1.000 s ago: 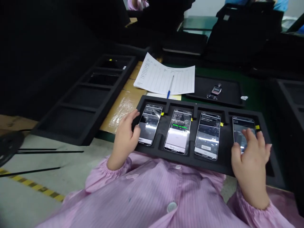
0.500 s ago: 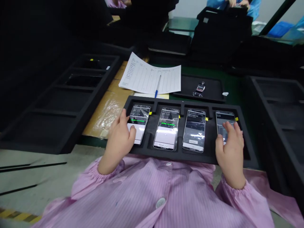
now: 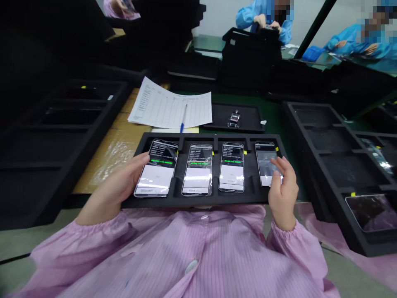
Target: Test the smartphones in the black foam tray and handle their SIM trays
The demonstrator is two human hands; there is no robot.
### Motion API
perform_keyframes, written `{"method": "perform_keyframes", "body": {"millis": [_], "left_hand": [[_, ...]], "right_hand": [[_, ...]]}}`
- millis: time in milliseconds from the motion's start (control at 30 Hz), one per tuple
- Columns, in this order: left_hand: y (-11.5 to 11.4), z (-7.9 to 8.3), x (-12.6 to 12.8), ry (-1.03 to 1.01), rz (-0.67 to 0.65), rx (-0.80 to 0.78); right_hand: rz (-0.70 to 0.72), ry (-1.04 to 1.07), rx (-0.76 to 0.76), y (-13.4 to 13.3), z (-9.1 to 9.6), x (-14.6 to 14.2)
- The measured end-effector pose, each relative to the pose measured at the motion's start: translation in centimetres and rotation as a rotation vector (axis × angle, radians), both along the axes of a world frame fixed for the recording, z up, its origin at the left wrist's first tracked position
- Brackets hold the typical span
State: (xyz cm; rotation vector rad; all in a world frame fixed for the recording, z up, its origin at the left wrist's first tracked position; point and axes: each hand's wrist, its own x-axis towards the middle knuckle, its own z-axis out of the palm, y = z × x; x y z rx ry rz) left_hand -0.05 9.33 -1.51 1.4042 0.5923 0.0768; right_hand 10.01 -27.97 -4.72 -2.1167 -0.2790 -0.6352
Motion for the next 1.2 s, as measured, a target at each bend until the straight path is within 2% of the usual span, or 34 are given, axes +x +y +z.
{"method": "perform_keyframes", "body": {"millis": [133, 200, 233, 367, 400, 467, 533, 633, 767, 833, 900, 967, 1033, 1100, 1167, 1200], "left_hand": [[-0.1, 2.1, -0.4, -0.140, 0.036, -0.116], [-1.4, 3.1, -0.7, -0.201, 0.058, -0.151], [-2.5, 3.5, -0.7, -0.222, 0.046, -0.171], [-7.8, 3.8, 0.3, -0.316, -0.029, -0.180], [-9.0, 3.7, 0.7, -0.356, -0.015, -0.158], [-10.8, 3.3, 1.2, -0.460, 0.038, -0.091], [-11.9, 3.0, 1.2, -0.561, 0.083, -0.012], [-12.8, 2.5, 0.8, -0.697, 0.144, 0.086], [-12.8, 2.3, 0.9, -0.758, 0.281, 0.123], [-11.6, 2.8, 1.2, -0.731, 0.320, 0.119], [-9.1, 3.4, 1.2, -0.673, 0.343, 0.114], [-5.7, 3.6, 0.9, -0.568, 0.363, 0.128], [-2.2, 3.1, 0.2, -0.357, 0.246, 0.111], [0.3, 2.1, -0.5, -0.144, 0.032, 0.074], [1.2, 1.3, -1.2, -0.052, -0.135, 0.104], [1.1, 1.0, -1.4, -0.064, -0.161, 0.182]], "right_hand": [[-0.017, 0.062, 0.052, -0.6, 1.0, -1.0], [0.104, 0.206, 0.164, 0.4, 2.3, -2.1], [0.245, 0.334, 0.228, 1.2, 3.0, -2.8], [1.046, 0.941, 0.479, 6.2, 5.2, -5.4], [1.163, 1.020, 0.546, 7.4, 5.3, -5.8], [1.230, 1.061, 0.668, 9.3, 4.9, -6.3], [1.165, 1.042, 0.711, 10.4, 4.2, -6.4], [1.028, 0.995, 0.656, 11.2, 3.4, -6.1], [0.929, 0.843, 0.583, 11.8, 3.8, -6.3], [0.941, 0.737, 0.527, 11.7, 4.2, -6.5], [0.920, 0.592, 0.416, 10.6, 4.4, -6.1], [0.751, 0.371, 0.241, 8.4, 4.0, -5.0], [0.437, 0.119, 0.038, 5.3, 3.1, -3.1], [0.155, -0.025, -0.143, 2.2, 1.8, -1.0], [0.046, -0.029, -0.288, -0.3, 0.6, 0.5], [0.034, -0.017, -0.336, -1.2, 0.2, 0.9]]}}
